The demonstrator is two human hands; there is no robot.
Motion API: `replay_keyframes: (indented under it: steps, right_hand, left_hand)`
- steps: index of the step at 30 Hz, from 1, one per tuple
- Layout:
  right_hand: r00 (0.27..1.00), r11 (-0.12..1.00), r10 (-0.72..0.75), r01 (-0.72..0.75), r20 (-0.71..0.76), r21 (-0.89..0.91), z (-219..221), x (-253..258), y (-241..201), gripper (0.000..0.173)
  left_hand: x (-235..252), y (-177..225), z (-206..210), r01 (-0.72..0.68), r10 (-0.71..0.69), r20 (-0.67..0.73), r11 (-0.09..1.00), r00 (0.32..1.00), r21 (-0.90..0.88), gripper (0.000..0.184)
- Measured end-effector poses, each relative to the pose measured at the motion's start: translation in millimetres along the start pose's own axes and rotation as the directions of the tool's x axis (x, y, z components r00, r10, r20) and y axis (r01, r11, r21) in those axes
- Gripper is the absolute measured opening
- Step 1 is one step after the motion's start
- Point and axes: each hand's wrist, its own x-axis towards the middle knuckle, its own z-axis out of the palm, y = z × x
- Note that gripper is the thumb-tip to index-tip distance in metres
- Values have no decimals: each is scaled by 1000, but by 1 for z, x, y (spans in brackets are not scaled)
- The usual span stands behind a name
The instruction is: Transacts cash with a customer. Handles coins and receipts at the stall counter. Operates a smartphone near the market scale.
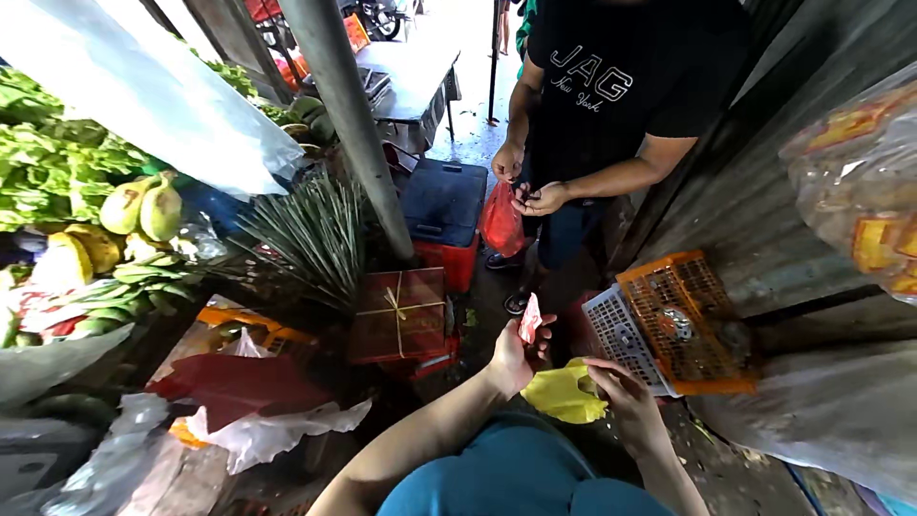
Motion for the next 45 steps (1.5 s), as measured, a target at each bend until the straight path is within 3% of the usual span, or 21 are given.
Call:
replay_keyframes:
  steps: [18, 45]
  right_hand:
    - [999, 999, 29, -29, -17, -17, -1, -6, -5, 18]
    - [995, 997, 64, -60, 72, -52, 11, -11, -3, 17]
  left_hand:
    - [0, -4, 8, 39, -39, -8, 999, 999, 1, 64]
    - [-2, -3, -1, -3, 3, -8, 1000, 1000, -24, 61]
